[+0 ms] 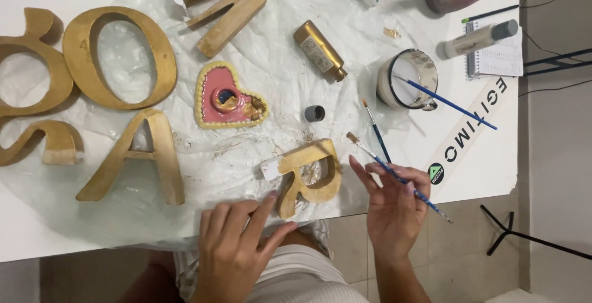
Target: The person paints a wooden letter 'D' with gold paint using a brush. They hold the letter in their left hand and apply paint to the edges and surfaces, occasionally dipping the brush into a container of gold paint.
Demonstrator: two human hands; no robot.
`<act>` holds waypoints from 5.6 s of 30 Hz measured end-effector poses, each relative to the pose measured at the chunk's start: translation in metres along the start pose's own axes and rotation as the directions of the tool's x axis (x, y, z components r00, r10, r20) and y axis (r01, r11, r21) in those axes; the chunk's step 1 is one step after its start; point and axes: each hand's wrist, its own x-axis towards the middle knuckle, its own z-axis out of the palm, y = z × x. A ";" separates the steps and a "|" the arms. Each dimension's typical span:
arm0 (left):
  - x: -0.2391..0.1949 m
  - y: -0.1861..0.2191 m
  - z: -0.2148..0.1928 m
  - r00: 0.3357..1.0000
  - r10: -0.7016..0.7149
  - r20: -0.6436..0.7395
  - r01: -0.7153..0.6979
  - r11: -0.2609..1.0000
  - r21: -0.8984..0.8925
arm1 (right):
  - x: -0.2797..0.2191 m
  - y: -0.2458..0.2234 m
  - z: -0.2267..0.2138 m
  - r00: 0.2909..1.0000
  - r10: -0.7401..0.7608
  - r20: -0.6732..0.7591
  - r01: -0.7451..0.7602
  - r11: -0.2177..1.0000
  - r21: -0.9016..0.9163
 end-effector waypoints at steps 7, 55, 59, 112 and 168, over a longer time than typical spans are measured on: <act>-0.001 0.004 0.005 0.997 0.040 -0.063 -0.043 0.998 -0.041 | -0.020 0.009 0.007 0.998 -0.055 -0.016 0.055 0.998 0.006; 0.012 -0.017 0.004 0.975 -0.142 -0.168 0.072 0.927 -0.367 | 0.043 -0.032 0.036 0.952 0.139 0.271 -0.065 0.962 -0.264; 0.012 -0.018 0.003 0.978 -0.126 -0.163 0.049 0.912 -0.408 | 0.038 -0.030 0.046 0.957 0.098 0.273 -0.023 0.964 -0.265; 0.015 -0.020 0.001 0.980 -0.085 -0.180 -0.003 0.897 -0.441 | -0.067 0.037 -0.028 0.543 -0.152 0.826 0.737 0.558 -0.381; 0.016 -0.023 -0.002 0.984 -0.045 -0.175 -0.032 0.910 -0.414 | -0.002 -0.030 0.080 0.420 -0.398 0.816 0.899 0.302 -0.316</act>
